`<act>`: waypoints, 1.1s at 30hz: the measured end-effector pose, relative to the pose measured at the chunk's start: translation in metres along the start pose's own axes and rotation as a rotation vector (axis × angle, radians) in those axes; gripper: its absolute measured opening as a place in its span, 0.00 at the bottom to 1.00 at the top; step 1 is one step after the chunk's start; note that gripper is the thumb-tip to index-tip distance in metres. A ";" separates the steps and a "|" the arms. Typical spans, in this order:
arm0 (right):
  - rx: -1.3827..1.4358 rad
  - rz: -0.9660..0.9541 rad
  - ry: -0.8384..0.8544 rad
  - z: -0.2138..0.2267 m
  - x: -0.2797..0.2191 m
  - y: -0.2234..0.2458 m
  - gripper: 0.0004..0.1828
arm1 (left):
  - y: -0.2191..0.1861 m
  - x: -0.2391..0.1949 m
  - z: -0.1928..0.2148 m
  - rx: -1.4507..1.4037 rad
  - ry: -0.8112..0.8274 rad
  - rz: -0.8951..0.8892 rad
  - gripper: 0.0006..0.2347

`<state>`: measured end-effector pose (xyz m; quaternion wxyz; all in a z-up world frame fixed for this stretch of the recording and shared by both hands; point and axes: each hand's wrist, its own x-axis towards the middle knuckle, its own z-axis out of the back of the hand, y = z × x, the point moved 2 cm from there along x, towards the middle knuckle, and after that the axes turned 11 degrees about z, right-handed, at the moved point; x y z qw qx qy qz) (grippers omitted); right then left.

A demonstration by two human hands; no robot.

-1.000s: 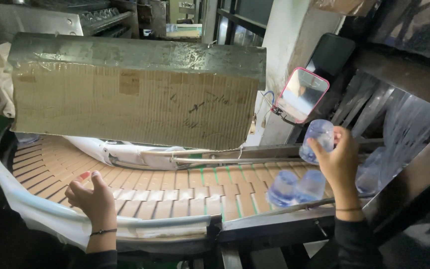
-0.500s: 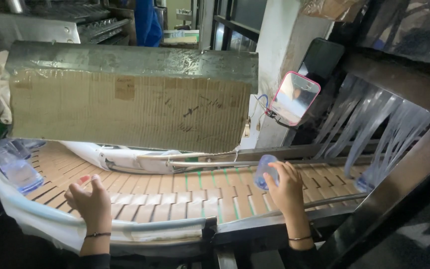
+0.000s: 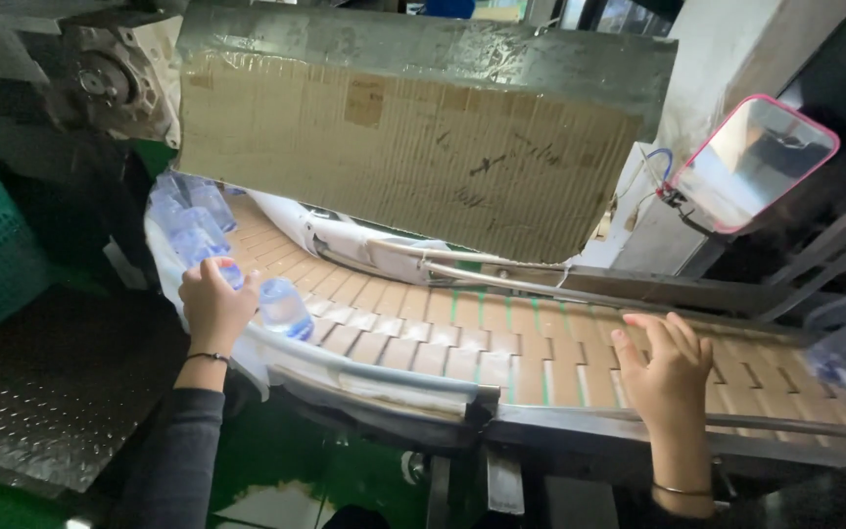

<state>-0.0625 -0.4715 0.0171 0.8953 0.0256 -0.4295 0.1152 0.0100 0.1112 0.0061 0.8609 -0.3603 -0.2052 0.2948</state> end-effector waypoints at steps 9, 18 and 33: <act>0.022 0.038 -0.074 0.008 0.001 0.006 0.15 | -0.006 0.005 -0.013 0.013 0.241 0.016 0.20; 0.185 -0.033 0.033 0.024 0.006 0.019 0.38 | -0.067 -0.074 -0.014 -0.299 0.270 -0.353 0.12; 0.062 -0.149 -0.061 0.022 -0.005 0.017 0.39 | -0.038 -0.031 -0.047 -0.794 -0.323 0.153 0.11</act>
